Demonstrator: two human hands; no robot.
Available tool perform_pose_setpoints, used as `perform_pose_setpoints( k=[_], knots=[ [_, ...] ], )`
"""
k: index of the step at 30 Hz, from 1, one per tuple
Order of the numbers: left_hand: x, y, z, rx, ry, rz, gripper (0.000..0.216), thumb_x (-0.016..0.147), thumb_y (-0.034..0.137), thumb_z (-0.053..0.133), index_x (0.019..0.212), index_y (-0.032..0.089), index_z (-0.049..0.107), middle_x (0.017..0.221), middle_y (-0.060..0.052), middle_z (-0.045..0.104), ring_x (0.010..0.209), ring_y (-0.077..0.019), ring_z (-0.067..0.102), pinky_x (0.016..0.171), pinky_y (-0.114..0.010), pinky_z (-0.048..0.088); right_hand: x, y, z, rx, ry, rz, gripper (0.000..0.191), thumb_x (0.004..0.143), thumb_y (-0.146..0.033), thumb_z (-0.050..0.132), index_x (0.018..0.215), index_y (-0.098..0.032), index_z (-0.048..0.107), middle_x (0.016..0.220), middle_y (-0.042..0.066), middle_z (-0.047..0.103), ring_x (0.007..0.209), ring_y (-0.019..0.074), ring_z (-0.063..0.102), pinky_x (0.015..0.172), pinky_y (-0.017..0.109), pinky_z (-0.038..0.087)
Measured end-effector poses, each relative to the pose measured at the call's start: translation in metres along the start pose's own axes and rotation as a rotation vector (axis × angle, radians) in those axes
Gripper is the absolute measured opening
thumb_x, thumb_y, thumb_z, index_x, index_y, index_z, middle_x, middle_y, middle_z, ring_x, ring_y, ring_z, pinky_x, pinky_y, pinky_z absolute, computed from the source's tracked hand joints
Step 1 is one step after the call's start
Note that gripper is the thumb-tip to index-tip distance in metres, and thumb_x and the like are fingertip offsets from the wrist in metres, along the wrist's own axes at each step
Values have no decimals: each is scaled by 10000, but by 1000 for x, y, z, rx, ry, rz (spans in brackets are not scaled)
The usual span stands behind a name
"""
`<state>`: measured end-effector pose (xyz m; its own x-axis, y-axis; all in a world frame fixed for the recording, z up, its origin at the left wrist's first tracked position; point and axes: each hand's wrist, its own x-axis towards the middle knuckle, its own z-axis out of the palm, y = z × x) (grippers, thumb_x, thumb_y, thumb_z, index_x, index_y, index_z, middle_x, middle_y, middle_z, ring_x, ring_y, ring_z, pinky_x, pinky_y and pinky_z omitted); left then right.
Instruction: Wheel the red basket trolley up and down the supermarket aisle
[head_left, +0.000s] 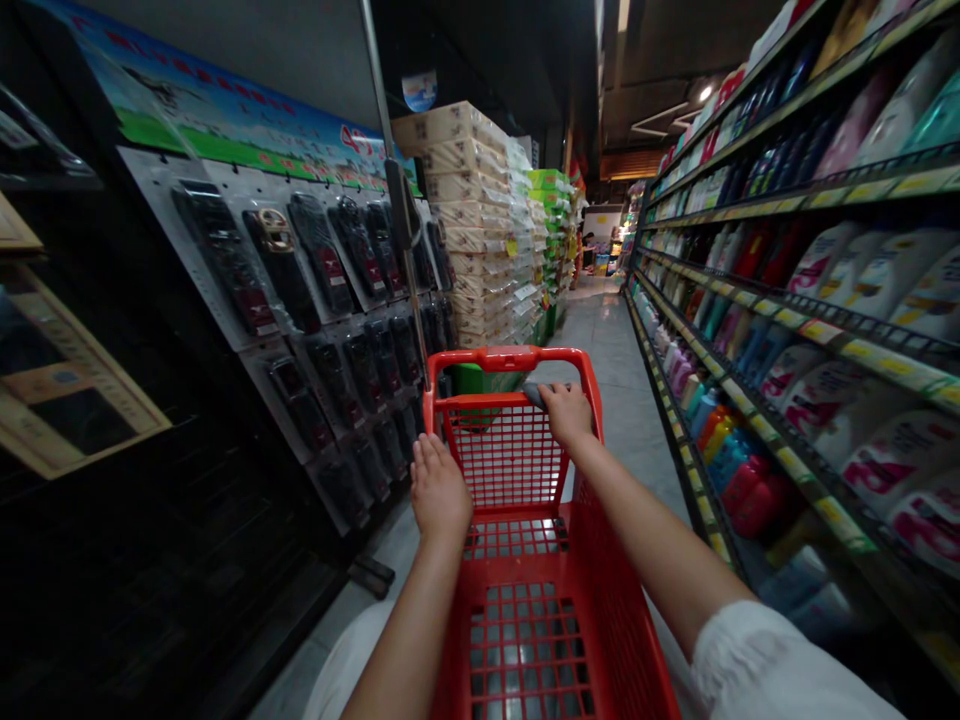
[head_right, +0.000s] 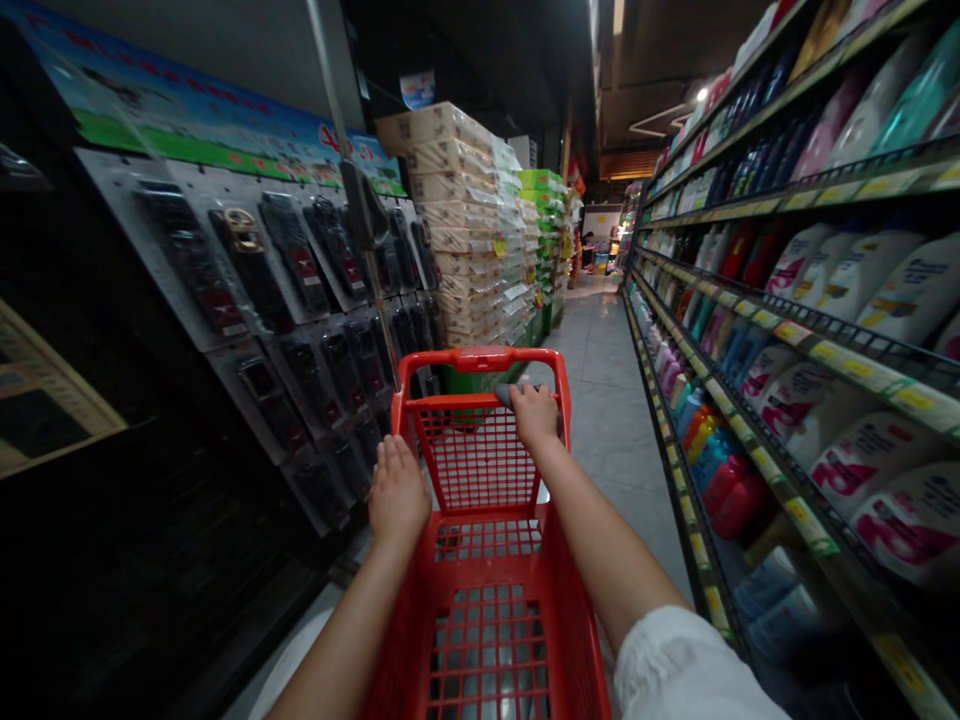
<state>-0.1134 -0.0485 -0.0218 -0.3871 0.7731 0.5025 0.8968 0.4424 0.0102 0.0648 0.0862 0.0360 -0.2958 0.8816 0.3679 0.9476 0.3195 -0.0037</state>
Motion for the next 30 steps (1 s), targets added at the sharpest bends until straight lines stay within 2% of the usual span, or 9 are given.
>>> perform_pose_setpoints(
  k=[3,6,10,12,16,21,26,28,30],
  knots=[
    [0,-2,2,6,30,0,575,921,79,374,1474,-74,396,1537,-286,405,1432,-339,425,1130,-418,425,0,1,-5,11,-13,-64,437,999,-166,355,1331,-303,603,1280,77,652,1072,266,566,821,345,481],
    [-1,-4,4,7,51,4,568,921,74,360,1467,-74,409,1523,-291,426,1421,-337,442,1123,-412,431,8,16,-27,90,-40,-164,436,952,-163,450,1296,-340,650,1292,22,663,1048,238,601,852,322,480],
    [0,-4,5,8,64,5,568,922,79,359,1468,-70,410,1525,-275,433,1419,-336,445,1122,-406,432,26,45,-47,94,164,-41,546,912,-110,457,1389,-340,588,1461,17,554,1136,260,571,893,347,491],
    [0,-3,4,7,54,9,572,921,82,367,1470,-73,404,1530,-275,427,1422,-338,440,1126,-406,428,31,55,-43,53,147,-8,546,906,-105,476,1402,-309,577,1506,45,507,1198,279,533,928,372,490],
    [1,-2,2,-3,28,16,574,922,84,370,1471,-81,396,1533,-287,415,1425,-343,435,1129,-413,425,25,61,-17,-5,6,-34,373,924,-256,566,1284,-269,664,1564,46,429,1326,327,429,985,424,482],
    [2,-2,0,-22,6,22,586,927,90,366,1486,-87,362,1550,-283,392,1435,-352,416,1127,-427,424,-12,52,-6,15,54,65,395,979,-391,482,1319,-264,637,1592,49,390,1253,328,470,979,452,493],
    [2,-3,0,-50,7,14,580,926,79,347,1483,-83,372,1543,-280,405,1434,-339,422,1137,-412,413,-66,44,-2,11,-13,83,468,959,-221,437,1396,-305,584,1621,35,345,1200,311,520,939,425,512],
    [2,-4,1,-66,11,13,578,925,77,342,1482,-74,381,1541,-274,412,1438,-334,417,1145,-414,404,-73,46,3,19,-20,81,516,944,-159,413,1406,-319,578,1625,29,339,1190,297,538,953,411,507],
    [3,-5,3,-79,11,17,579,923,78,345,1480,-73,385,1541,-273,413,1441,-336,413,1151,-421,399,-64,52,8,58,6,94,542,936,-139,417,1433,-304,555,1621,52,343,1190,291,548,983,409,494]
  ],
)
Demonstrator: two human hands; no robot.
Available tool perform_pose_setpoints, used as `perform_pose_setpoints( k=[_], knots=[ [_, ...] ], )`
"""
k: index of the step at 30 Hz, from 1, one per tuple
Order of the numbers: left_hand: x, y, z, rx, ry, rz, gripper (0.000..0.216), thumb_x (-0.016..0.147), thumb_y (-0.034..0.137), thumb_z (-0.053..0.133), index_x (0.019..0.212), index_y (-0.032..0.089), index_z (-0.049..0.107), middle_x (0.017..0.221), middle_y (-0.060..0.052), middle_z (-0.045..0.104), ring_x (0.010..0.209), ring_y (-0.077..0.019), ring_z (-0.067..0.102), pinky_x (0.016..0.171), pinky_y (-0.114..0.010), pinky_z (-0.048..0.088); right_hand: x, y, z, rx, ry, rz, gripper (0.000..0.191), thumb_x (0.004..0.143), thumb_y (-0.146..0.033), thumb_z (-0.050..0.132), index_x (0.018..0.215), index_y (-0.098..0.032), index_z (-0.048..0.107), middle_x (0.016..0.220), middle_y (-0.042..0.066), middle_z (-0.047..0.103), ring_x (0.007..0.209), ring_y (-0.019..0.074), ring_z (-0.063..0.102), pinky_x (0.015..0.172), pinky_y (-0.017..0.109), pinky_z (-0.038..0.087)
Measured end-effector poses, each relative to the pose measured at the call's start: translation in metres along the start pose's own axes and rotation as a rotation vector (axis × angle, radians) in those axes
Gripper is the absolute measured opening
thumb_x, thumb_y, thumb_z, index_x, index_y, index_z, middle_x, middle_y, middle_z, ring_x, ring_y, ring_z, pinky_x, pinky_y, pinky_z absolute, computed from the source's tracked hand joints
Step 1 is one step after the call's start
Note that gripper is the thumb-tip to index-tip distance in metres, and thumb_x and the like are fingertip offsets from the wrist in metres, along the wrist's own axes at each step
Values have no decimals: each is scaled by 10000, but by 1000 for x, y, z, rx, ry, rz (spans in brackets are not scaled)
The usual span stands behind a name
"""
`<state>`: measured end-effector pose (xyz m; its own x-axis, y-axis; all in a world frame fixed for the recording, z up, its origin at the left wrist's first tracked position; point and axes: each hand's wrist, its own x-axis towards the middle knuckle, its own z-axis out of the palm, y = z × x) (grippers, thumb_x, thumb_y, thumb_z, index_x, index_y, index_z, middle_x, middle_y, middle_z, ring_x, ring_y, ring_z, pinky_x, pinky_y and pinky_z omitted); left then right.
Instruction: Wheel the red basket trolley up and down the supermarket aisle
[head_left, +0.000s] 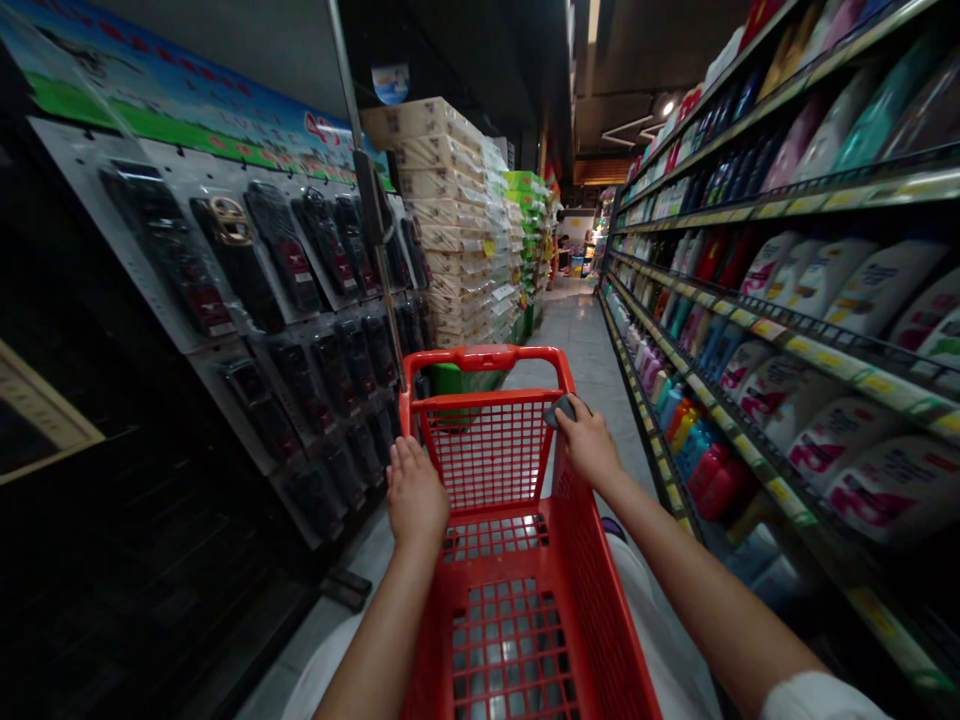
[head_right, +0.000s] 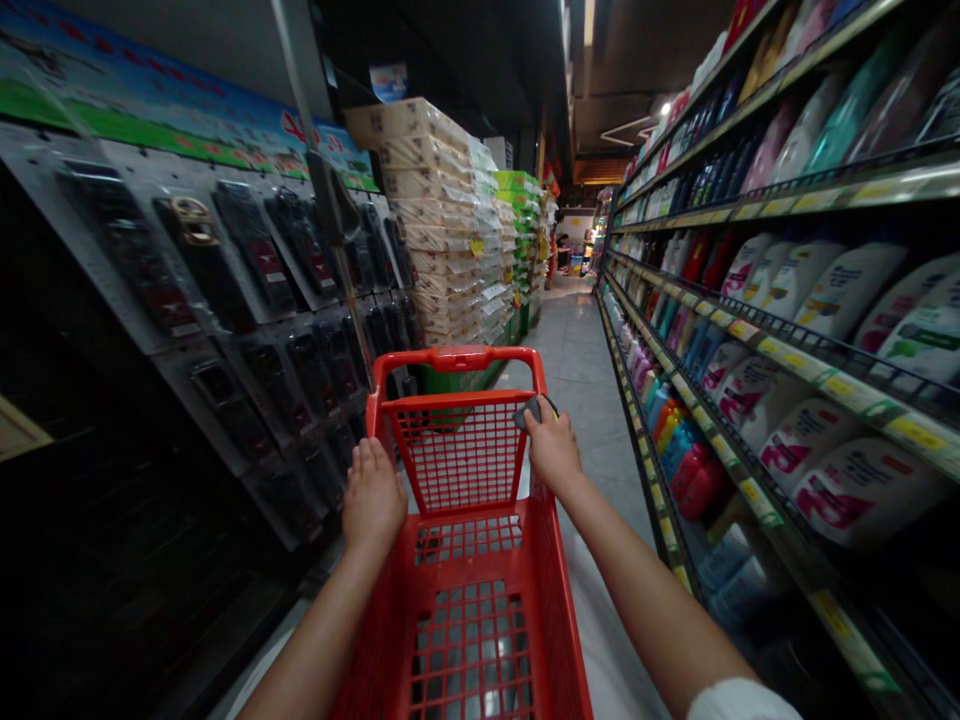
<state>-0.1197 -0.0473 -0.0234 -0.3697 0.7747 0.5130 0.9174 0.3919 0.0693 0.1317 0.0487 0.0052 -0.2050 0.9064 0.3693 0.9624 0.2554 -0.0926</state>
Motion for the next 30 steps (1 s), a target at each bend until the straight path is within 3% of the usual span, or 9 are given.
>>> perform_pose_setpoints(
  k=[6,9,13,19,23,26,30],
  knots=[
    [2,0,2,-18,5,10,595,913,90,367,1487,-67,373,1540,-283,409,1444,-331,410,1154,-435,400,80,21,3,223,80,50,494,964,-193,451,1449,-229,540,1577,123,397,1350,273,479,1122,414,398],
    [2,1,0,-13,-1,-10,602,910,96,379,1484,-82,367,1539,-288,409,1445,-346,404,1159,-435,392,95,28,4,285,79,34,466,979,-238,455,1434,-220,551,1530,123,449,1385,236,465,1141,381,379],
    [1,3,-4,-19,-4,-19,607,907,100,388,1486,-82,363,1540,-295,403,1444,-348,405,1155,-445,395,69,23,3,205,59,14,478,991,-278,446,1459,-221,525,1525,143,445,1340,257,503,1118,392,400],
    [2,4,-8,-22,-29,-19,610,920,123,392,1489,-92,347,1545,-306,386,1447,-353,399,1153,-453,395,-11,-8,-9,-54,-87,39,518,969,-215,426,1479,-273,497,1632,135,292,1209,325,542,950,428,500],
    [1,4,-8,-10,-26,-18,599,930,129,387,1485,-94,353,1543,-294,398,1439,-355,411,1151,-445,397,-49,-14,-12,-105,-160,22,553,946,-157,410,1477,-281,501,1634,128,296,1182,318,559,905,413,519],
    [1,3,-5,1,-8,-11,599,921,113,384,1483,-91,358,1540,-291,405,1433,-350,421,1149,-440,400,-46,-8,-10,-70,-125,7,561,944,-169,430,1496,-257,478,1608,149,337,1209,308,551,945,402,505],
    [1,0,1,0,25,11,608,911,110,391,1486,-87,356,1536,-300,404,1442,-340,411,1146,-421,407,0,-1,-8,-56,-64,20,559,963,-177,410,1517,-245,440,1605,163,330,1230,311,536,966,414,498]
  ],
)
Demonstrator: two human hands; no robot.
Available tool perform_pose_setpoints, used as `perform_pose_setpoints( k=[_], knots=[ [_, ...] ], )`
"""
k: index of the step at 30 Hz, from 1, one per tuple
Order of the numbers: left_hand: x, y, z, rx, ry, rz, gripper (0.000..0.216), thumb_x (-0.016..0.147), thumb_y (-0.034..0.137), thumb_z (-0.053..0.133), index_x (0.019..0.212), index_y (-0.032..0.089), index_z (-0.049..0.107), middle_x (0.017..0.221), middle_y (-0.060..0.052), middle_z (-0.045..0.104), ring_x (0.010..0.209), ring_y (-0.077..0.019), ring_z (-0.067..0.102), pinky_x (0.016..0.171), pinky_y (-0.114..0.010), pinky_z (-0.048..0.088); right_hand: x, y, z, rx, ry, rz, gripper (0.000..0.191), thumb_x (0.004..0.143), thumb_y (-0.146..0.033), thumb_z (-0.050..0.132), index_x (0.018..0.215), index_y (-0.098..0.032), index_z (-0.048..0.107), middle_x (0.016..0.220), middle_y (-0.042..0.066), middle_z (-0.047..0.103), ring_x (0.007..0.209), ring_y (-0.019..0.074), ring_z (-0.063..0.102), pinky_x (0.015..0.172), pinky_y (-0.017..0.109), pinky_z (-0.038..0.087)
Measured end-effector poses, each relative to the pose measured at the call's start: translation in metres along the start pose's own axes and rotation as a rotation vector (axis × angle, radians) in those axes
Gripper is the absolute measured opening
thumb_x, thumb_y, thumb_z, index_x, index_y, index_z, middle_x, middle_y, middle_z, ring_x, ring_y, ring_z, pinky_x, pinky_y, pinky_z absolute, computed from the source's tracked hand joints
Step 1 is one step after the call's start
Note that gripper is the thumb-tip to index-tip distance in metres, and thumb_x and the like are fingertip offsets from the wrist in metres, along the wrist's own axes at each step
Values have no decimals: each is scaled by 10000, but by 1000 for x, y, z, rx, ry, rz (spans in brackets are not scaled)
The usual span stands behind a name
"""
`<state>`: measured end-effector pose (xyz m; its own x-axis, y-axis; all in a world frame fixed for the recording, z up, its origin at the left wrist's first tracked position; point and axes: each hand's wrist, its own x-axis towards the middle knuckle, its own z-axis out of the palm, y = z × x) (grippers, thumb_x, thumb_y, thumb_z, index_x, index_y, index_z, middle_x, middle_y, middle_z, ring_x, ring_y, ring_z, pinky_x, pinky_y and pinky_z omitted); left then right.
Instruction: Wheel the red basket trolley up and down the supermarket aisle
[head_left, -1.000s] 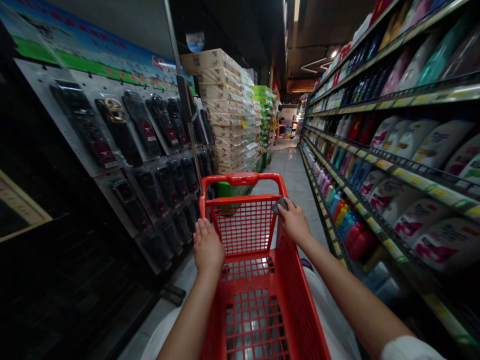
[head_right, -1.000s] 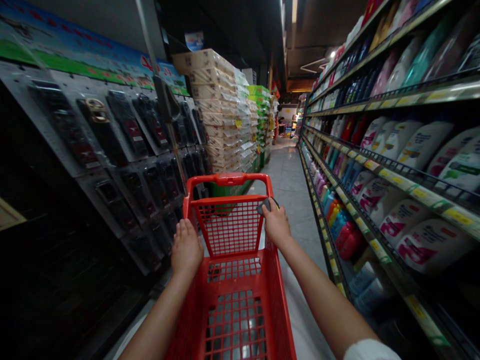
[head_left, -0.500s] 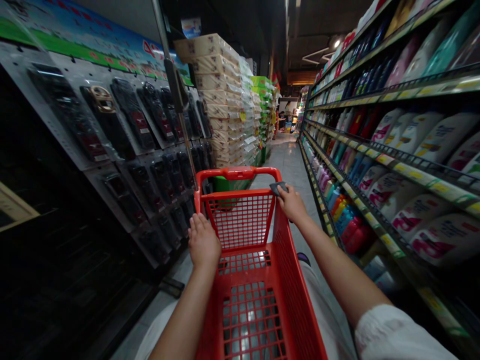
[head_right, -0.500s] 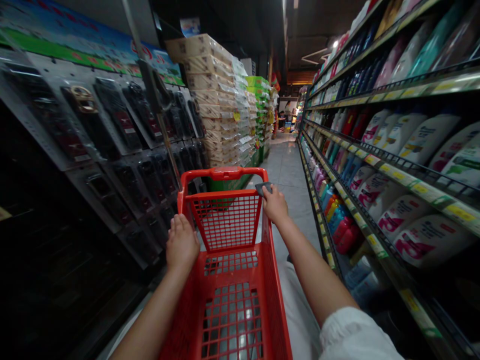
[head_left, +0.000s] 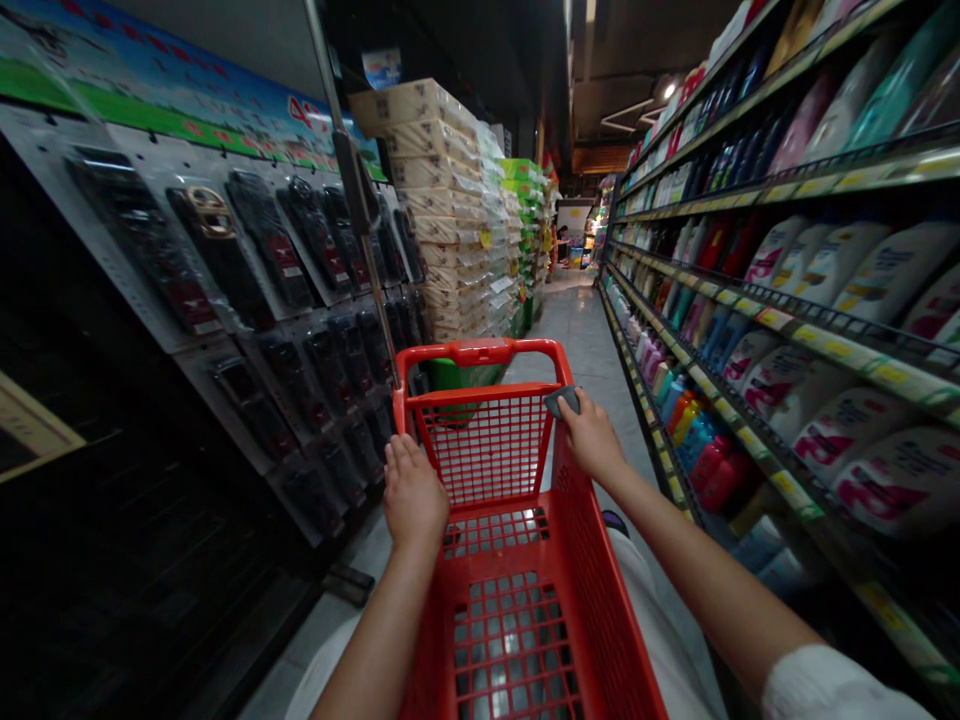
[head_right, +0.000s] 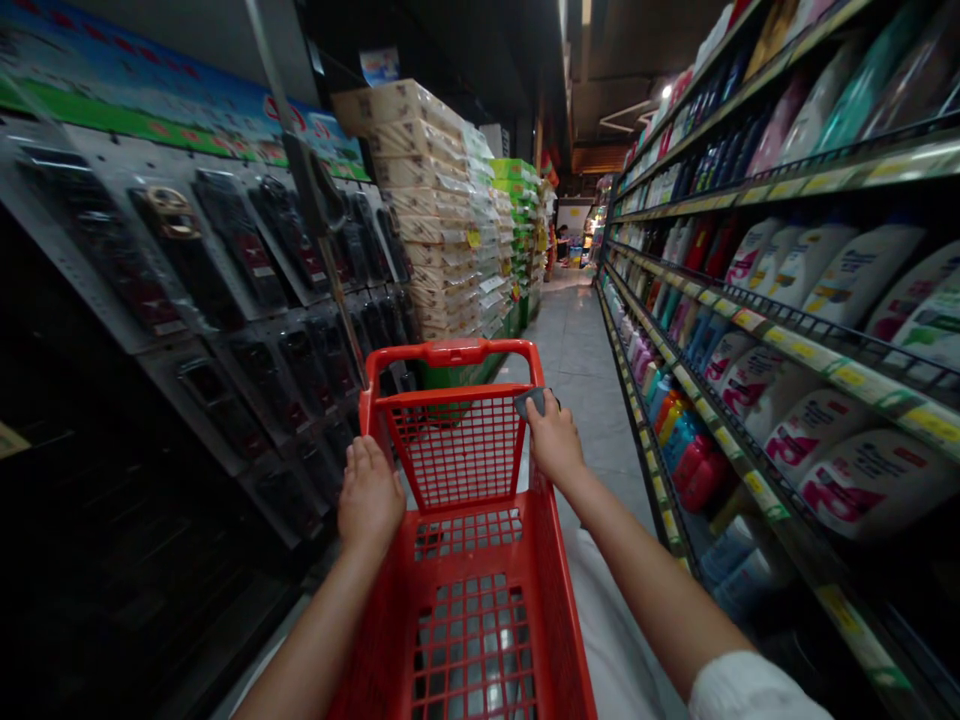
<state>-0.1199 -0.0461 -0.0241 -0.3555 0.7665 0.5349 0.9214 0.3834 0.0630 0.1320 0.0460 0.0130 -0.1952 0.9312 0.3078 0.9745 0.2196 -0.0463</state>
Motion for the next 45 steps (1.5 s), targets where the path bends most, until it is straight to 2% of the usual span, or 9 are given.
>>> perform_pose_setpoints(
  k=[8,12,17,19,23,29,35,40,45],
  knots=[
    [-2,-6,12,-16,56,12,607,916,134,406,1483,-79,365,1522,-303,425,1434,-347,421,1137,-420,421,122,-1,-17,-52,20,-66,534,992,-146,352,1507,-266,432,1586,154,364,1235,311,538,978,444,482],
    [-3,-6,13,-6,66,6,599,904,107,406,1474,-76,383,1520,-294,434,1433,-341,424,1143,-413,415,163,-1,-22,42,51,-51,507,1008,-196,380,1514,-221,409,1454,175,523,1189,277,585,958,384,475],
    [-4,-2,9,0,35,-9,607,895,98,435,1465,-103,385,1522,-307,424,1433,-367,415,1155,-411,401,195,-11,-17,194,14,195,394,1011,-273,390,1292,-158,641,1227,183,680,1104,282,652,894,366,482],
    [-5,-3,9,-5,37,-18,613,893,103,441,1467,-104,379,1520,-310,424,1431,-371,416,1153,-416,405,199,-15,-14,262,57,253,415,1015,-268,359,1313,-177,634,1253,169,676,1131,274,642,910,359,476],
    [-6,-6,13,-29,60,-9,626,889,113,440,1486,-63,367,1525,-291,431,1447,-340,402,1167,-415,393,198,-22,-7,371,261,345,506,1025,-249,257,1463,-188,503,1384,154,608,1204,262,598,959,352,459],
    [-7,-4,14,-67,64,-18,640,882,118,447,1488,-67,354,1530,-292,422,1452,-348,393,1168,-426,390,197,-61,-8,254,142,-62,401,985,-295,408,1282,-274,678,1226,71,723,1076,244,656,905,312,467],
    [-8,-1,13,-56,52,-24,648,869,95,447,1482,-89,348,1528,-306,416,1454,-355,385,1170,-419,387,198,-105,-20,192,97,-199,390,995,-296,394,1206,-257,719,1194,75,738,1061,232,661,871,287,464],
    [-8,-2,16,-45,56,-27,652,864,98,455,1489,-58,356,1540,-283,414,1460,-350,376,1161,-416,397,190,-141,-27,200,83,-505,367,1007,-358,431,1273,-309,679,1223,30,728,1124,200,633,931,263,435],
    [-8,-3,15,-54,35,-3,648,865,68,436,1495,-56,345,1545,-277,410,1454,-332,392,1160,-406,403,193,-144,-35,138,-6,-527,462,969,-591,460,1255,-299,677,1230,54,719,1094,230,644,892,294,461]
  ],
)
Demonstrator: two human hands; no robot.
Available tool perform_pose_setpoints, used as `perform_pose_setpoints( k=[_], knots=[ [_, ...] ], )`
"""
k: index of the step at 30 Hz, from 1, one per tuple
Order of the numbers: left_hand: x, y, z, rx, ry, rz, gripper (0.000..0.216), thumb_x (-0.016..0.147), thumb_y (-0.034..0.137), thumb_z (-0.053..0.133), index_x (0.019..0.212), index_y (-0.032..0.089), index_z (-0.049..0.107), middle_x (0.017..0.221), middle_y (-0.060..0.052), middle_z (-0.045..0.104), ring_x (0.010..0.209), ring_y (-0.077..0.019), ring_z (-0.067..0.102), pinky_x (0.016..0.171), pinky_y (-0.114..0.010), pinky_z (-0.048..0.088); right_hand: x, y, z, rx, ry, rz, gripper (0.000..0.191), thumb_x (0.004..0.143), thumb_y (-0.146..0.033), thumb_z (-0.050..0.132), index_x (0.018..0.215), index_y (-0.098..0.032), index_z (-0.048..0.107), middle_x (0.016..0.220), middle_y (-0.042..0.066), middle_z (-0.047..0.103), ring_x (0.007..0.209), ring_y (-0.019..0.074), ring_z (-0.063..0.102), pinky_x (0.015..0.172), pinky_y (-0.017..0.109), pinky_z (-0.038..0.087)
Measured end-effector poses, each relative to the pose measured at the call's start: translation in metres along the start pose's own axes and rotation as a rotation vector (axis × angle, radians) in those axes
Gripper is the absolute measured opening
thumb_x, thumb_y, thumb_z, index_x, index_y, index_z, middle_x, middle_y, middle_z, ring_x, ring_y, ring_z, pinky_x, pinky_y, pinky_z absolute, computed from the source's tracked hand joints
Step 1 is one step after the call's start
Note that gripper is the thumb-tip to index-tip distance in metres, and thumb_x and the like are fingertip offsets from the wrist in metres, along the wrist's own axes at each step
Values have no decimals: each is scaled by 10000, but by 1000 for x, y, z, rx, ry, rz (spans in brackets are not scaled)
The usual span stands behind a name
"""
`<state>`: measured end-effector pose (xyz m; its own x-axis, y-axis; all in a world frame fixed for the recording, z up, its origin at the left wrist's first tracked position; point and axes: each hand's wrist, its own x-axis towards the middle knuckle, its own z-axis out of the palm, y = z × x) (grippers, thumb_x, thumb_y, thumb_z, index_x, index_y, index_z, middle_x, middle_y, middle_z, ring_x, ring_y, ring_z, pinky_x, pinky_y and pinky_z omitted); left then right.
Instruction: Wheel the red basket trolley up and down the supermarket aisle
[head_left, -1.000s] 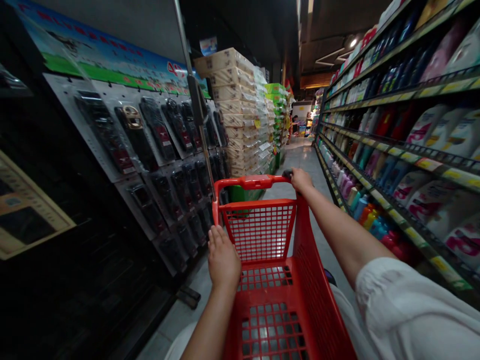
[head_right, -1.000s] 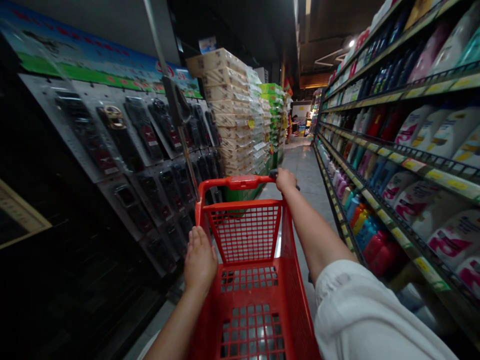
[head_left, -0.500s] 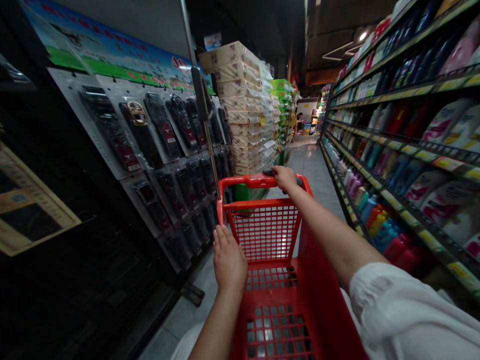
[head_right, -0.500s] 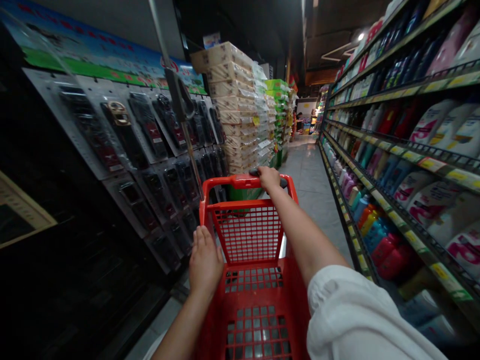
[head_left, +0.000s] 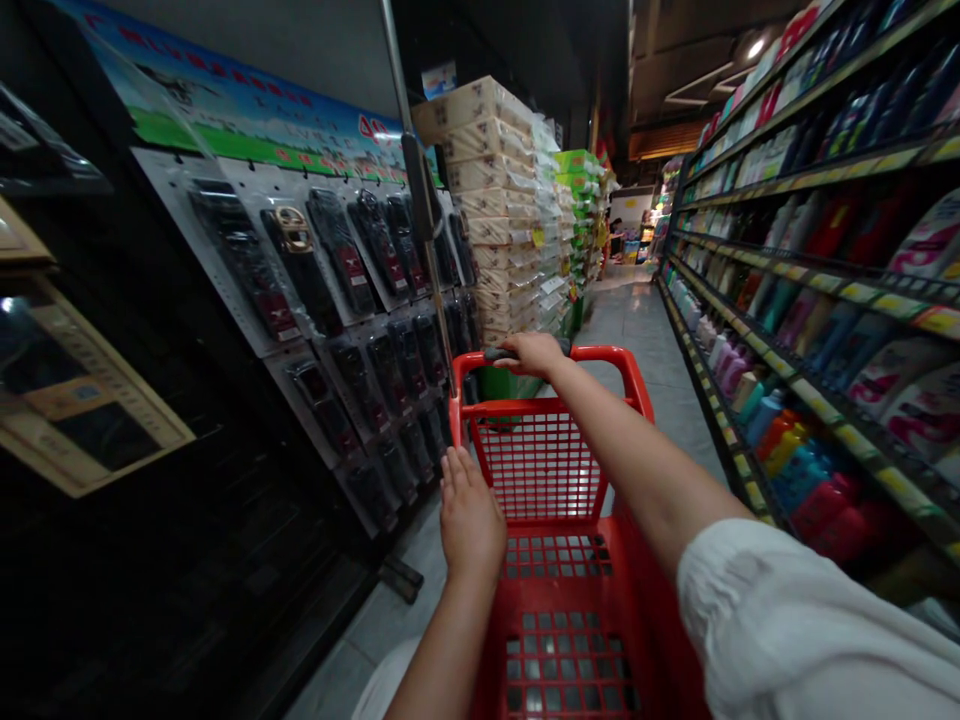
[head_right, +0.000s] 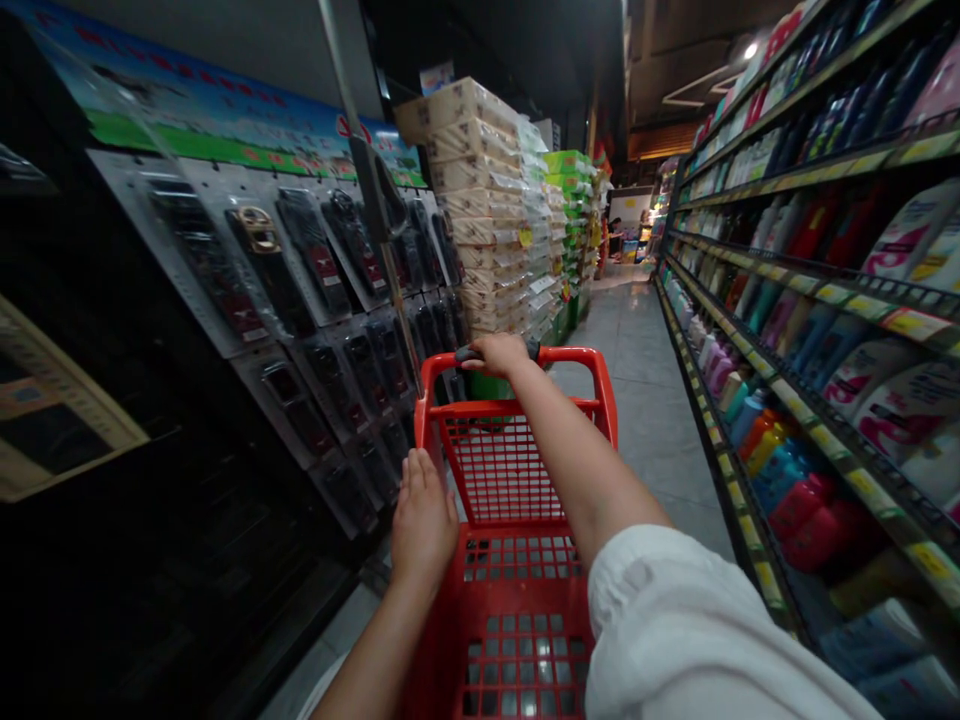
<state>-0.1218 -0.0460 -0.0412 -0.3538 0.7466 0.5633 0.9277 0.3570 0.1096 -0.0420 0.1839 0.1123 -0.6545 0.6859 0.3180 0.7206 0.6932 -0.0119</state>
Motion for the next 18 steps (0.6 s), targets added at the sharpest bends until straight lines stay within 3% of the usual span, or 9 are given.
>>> perform_pose_setpoints(
  k=[3,7,10,13,18],
  knots=[
    [0,0,-1,-23,4,2,639,874,83,446,1491,-52,352,1542,-279,413,1453,-337,392,1155,-411,411,-11,26,-3,-6,-23,60,460,1001,-566,384,1243,-305,675,1272,53,693,1118,238,634,881,310,475],
    [1,1,-1,-52,9,-3,634,883,110,471,1487,-51,362,1539,-281,416,1450,-338,397,1156,-402,411,-36,70,-4,20,-36,249,471,1029,-492,336,1297,-257,643,1316,89,668,1084,245,646,833,316,481],
    [2,4,0,-39,5,0,617,887,88,452,1484,-50,377,1535,-278,422,1446,-327,407,1155,-395,413,-42,85,-3,14,-34,317,460,1042,-404,315,1317,-208,627,1257,118,698,1010,248,666,781,320,478],
    [3,7,1,19,3,-13,587,893,52,407,1472,-50,406,1536,-269,424,1443,-328,411,1148,-400,422,-32,70,-1,-9,-12,305,433,1036,-376,333,1231,-203,679,1226,113,709,1014,248,652,788,315,472],
    [5,8,0,84,-1,-3,575,901,32,381,1467,-66,411,1535,-262,426,1431,-335,426,1137,-401,434,-15,9,9,-50,62,168,382,1029,-427,371,1230,-307,672,1285,61,671,1134,268,585,880,361,463]
  ],
)
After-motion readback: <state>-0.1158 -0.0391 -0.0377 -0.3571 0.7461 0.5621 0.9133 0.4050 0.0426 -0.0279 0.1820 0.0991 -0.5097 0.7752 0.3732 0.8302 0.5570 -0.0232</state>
